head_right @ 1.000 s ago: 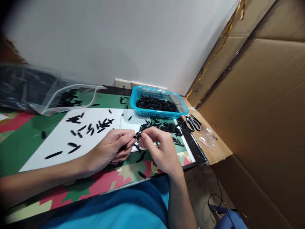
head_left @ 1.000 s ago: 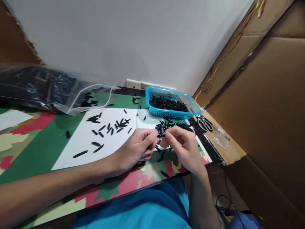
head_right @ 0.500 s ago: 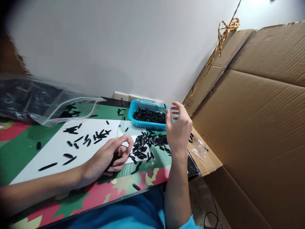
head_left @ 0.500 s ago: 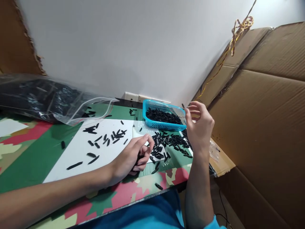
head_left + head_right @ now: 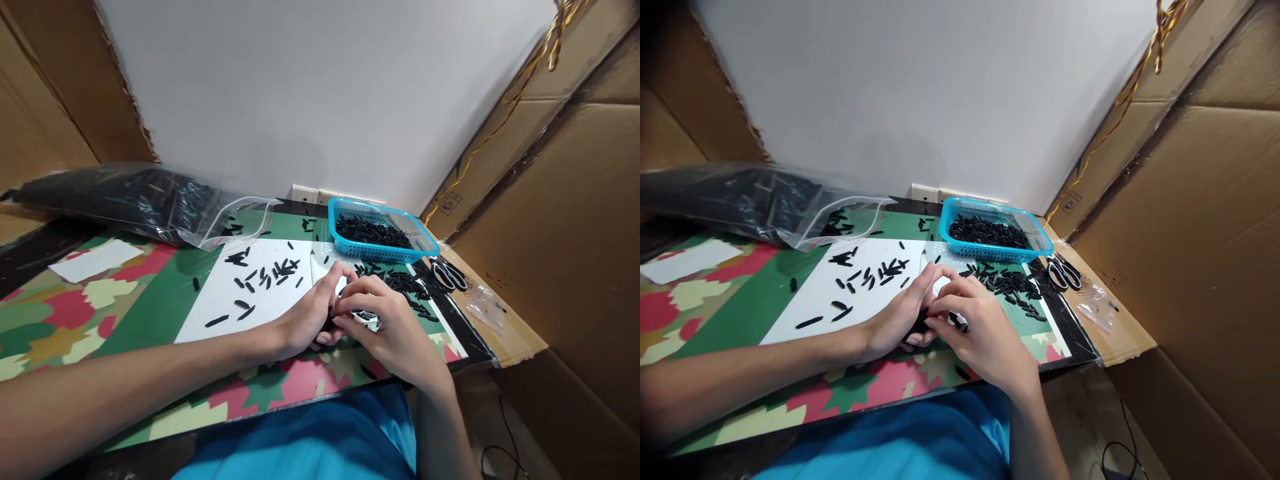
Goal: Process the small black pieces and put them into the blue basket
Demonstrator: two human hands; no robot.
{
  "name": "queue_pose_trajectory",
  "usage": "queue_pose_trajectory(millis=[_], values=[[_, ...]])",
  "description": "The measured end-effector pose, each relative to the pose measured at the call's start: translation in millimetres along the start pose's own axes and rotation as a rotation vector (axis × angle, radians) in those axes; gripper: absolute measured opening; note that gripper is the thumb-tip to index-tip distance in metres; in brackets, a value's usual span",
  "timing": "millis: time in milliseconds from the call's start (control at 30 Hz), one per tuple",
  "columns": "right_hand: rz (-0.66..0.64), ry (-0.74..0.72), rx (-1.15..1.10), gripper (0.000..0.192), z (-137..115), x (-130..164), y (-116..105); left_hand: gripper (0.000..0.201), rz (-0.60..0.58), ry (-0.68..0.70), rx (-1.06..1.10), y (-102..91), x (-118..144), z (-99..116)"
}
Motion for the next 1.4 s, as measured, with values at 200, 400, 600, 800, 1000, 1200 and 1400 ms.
queue_pose_trajectory(millis=[200,400,600,800,1000,1200,1400], values=[[-0.060,0.030,0.007,0.013,-4.2,0.9,4.6,0.057,-0.033,0.017,0.032,5.1,-2.2,-1.1],[-0.036,0.071,0.037,0.011,-5.9,1.3,8.2,0.057,-0.020,-0.012,0.062,3.4,-1.9,-3.8],[-0.031,0.090,0.103,0.012,-8.6,0.6,14.9,0.055,-0.003,0.017,0.050,5.3,-2.0,-4.8],[0.095,0.000,0.035,0.014,-6.2,8.2,11.3,0.055,-0.040,0.011,0.015,4.2,-2.0,-1.0],[0.289,0.016,-0.046,0.011,4.8,20.7,-9.2,0.038,-0.015,0.027,-0.014,-0.7,-1.6,-2.0],[0.352,-0.015,0.015,0.009,15.3,26.6,-15.1,0.037,-0.080,0.039,-0.056,-0.1,1.6,-3.8],[0.326,-0.011,0.035,0.009,21.7,25.6,-13.1,0.038,-0.072,0.092,-0.040,1.9,3.2,-1.4]])
Point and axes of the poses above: each hand's wrist, its own x-axis away from the middle knuckle, its own y-axis out of the palm, z = x × y, the point moved 1 cm from there along -x, towards the middle knuckle, and after that the axes turned 15 degrees about -z, right-handed, at the moved point
